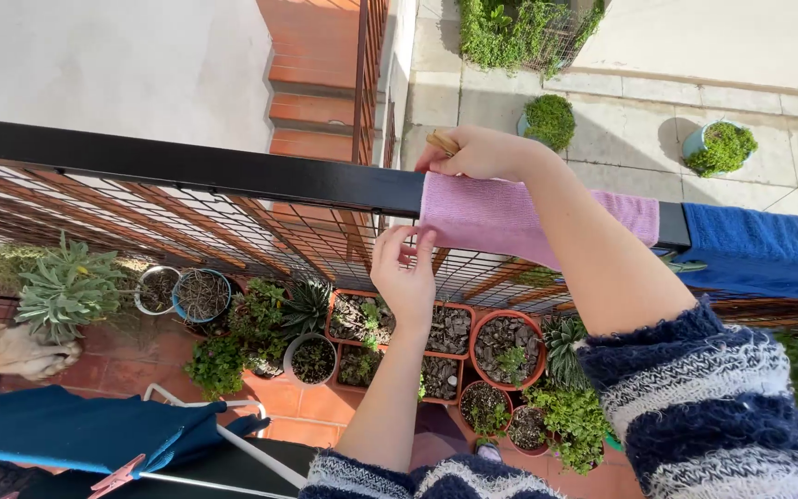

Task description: Hanging wet laundry on a balcony railing using clothespins

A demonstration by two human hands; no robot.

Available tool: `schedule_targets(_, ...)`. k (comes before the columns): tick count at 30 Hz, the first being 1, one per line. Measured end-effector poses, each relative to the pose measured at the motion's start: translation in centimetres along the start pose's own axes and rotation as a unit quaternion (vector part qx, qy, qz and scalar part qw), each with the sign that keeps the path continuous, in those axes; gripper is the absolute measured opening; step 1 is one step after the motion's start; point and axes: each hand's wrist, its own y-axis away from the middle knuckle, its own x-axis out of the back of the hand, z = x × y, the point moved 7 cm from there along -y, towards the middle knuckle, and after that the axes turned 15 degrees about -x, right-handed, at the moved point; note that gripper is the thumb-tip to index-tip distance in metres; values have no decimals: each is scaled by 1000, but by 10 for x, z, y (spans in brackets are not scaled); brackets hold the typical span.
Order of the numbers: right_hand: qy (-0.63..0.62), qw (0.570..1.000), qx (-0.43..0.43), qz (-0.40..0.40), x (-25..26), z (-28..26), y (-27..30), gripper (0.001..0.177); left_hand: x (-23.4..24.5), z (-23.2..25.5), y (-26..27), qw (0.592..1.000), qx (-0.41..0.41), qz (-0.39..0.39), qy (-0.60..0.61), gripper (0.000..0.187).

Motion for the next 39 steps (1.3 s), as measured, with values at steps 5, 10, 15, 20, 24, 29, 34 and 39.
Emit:
schedule_targets(5,-39,995,-18,-95,-3,13,-10,30,4,28,-5,994,-77,-11,-74,18)
schedule_targets(10,8,991,13,-134,-5,13,-28,20,-10,28,11,991,-48,-32,-121,22)
schedule_targets(15,15,999,-16,-48,4,16,-1,13,-15,32,14,998,0,-18,-60,14)
schedule_targets(20,21,1000,-6,-12,8,15,10,12,-14,41,13,998,-42,-8,-41,17)
schedule_targets(24,7,1000,15,-12,8,10,2,6,-20,22,18,997,44,-16,63,14)
schedule_targets(29,-17,999,20,-21,12,23,-15,4,-25,12,12,995,51,-24,79,4)
schedule_targets(34,-53,997,-41,-43,3,11,10,11,-36,6,21,992,75,-50,88,6)
schedule_targets(39,-71,995,-61,-44,6,29,6,17,-35,18,19,994,72,-61,51,7)
